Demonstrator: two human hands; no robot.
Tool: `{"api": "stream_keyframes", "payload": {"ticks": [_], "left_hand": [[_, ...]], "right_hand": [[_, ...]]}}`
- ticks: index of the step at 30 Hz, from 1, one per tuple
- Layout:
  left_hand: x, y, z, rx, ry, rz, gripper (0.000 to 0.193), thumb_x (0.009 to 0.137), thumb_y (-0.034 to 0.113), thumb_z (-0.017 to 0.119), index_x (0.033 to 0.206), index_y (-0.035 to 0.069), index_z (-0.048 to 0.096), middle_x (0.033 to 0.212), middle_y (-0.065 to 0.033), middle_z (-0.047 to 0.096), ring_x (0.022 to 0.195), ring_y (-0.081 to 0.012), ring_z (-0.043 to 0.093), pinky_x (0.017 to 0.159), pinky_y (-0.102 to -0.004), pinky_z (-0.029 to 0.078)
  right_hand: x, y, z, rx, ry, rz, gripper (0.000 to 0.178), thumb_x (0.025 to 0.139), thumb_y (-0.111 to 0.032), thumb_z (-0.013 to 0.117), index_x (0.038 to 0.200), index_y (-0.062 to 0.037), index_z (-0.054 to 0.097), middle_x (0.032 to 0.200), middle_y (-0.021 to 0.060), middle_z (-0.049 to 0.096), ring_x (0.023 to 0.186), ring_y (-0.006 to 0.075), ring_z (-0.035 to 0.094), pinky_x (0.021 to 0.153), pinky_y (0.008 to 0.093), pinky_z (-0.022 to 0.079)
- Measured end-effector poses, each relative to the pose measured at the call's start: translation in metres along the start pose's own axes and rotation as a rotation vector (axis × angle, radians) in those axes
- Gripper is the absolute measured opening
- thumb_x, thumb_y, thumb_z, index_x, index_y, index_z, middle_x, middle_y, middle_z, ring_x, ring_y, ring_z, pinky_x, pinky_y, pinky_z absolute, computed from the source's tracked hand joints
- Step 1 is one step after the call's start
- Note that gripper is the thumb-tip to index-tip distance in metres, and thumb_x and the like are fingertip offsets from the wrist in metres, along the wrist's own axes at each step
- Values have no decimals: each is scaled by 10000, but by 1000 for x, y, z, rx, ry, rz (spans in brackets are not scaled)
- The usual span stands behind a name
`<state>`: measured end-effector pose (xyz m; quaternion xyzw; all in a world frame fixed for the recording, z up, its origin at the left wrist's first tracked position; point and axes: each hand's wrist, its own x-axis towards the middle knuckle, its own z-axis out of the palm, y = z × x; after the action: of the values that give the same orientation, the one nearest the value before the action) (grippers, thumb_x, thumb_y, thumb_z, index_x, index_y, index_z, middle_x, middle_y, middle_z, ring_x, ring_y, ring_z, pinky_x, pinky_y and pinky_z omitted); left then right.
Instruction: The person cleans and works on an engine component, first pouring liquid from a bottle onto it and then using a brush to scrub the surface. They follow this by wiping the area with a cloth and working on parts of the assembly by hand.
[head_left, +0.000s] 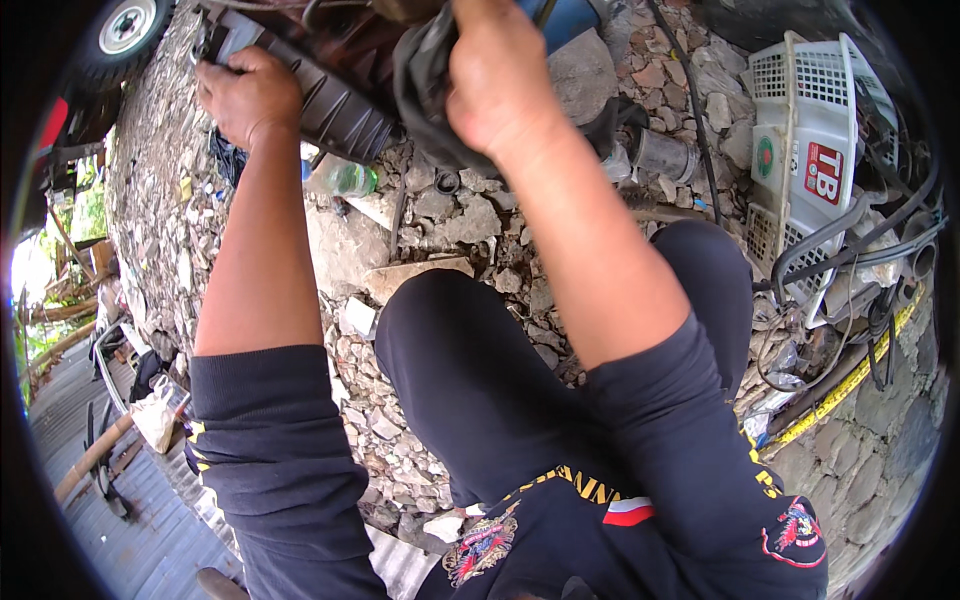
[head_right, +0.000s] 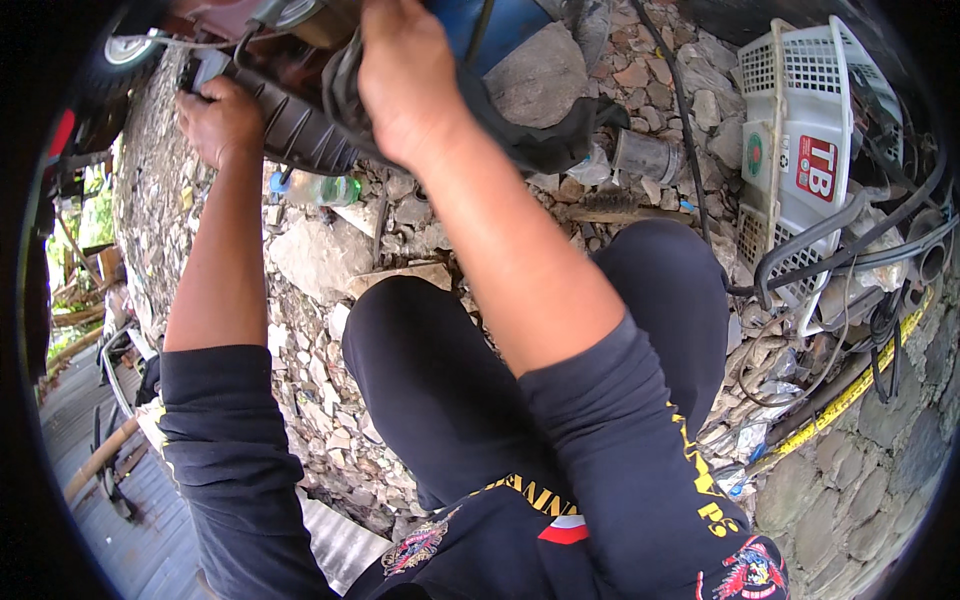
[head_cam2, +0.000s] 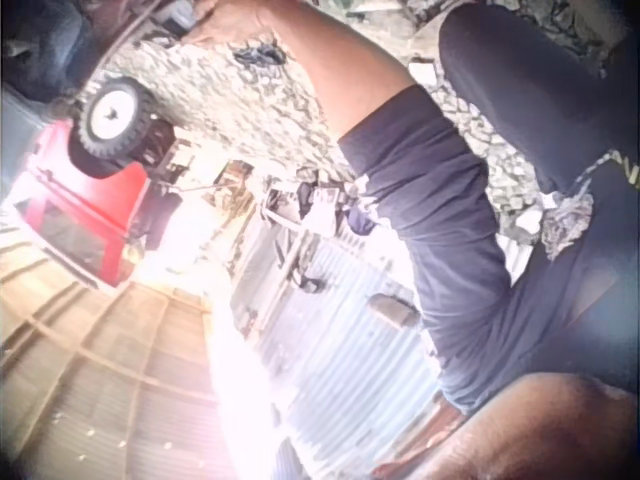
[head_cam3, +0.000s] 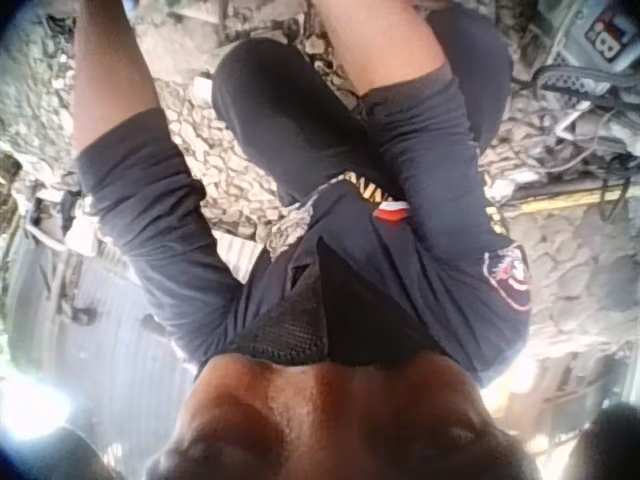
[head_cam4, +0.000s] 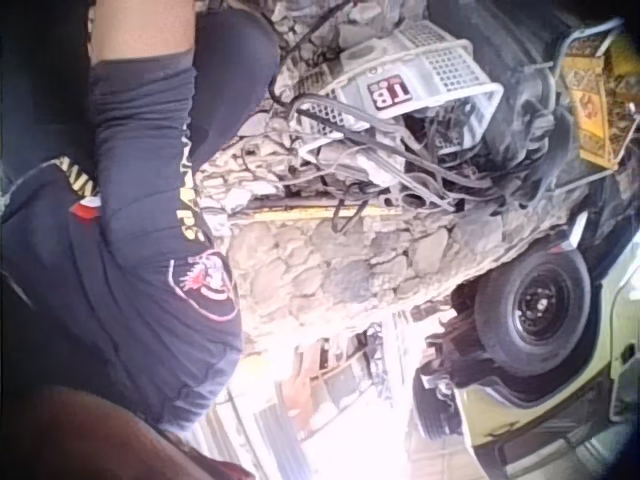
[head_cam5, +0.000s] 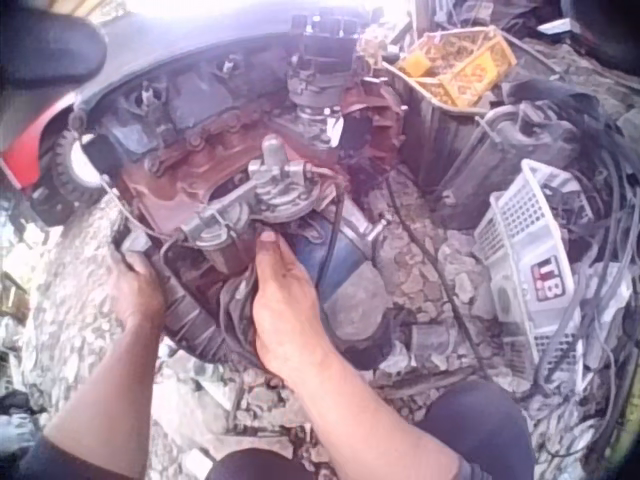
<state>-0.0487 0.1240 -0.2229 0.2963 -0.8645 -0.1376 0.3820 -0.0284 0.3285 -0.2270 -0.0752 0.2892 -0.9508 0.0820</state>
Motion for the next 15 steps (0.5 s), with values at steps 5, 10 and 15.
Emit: {"api": "stream_keyframes", "payload": {"ticks": [5,10,15], "left_hand": [[-5,7,-6,-57,-33,-57,675,910,419,350,1423,-14,413,1360,-306,482,1219,-458,507,1022,-499,418],[-4,-1,-1,-93,43,-30,632,896,391,392,1399,11,439,1385,-297,458,1202,-470,516,1012,-512,426],[-1,-3,6,128,84,-69,556,989,438,453,1429,97,435,1365,-132,542,1127,-260,599,931,-425,490]], "right_hand": [[-24,-4,3,100,133,3,483,998,-100,439,1463,16,376,1372,103,538,1162,177,564,966,279,444],[-44,-18,2,-435,-67,31,710,915,49,516,1543,-14,192,1470,96,442,1150,153,566,881,260,499],[-20,-2,-13,-851,-14,-351,396,975,-228,621,1319,-41,564,1135,63,673,956,132,633,828,292,521]]}}
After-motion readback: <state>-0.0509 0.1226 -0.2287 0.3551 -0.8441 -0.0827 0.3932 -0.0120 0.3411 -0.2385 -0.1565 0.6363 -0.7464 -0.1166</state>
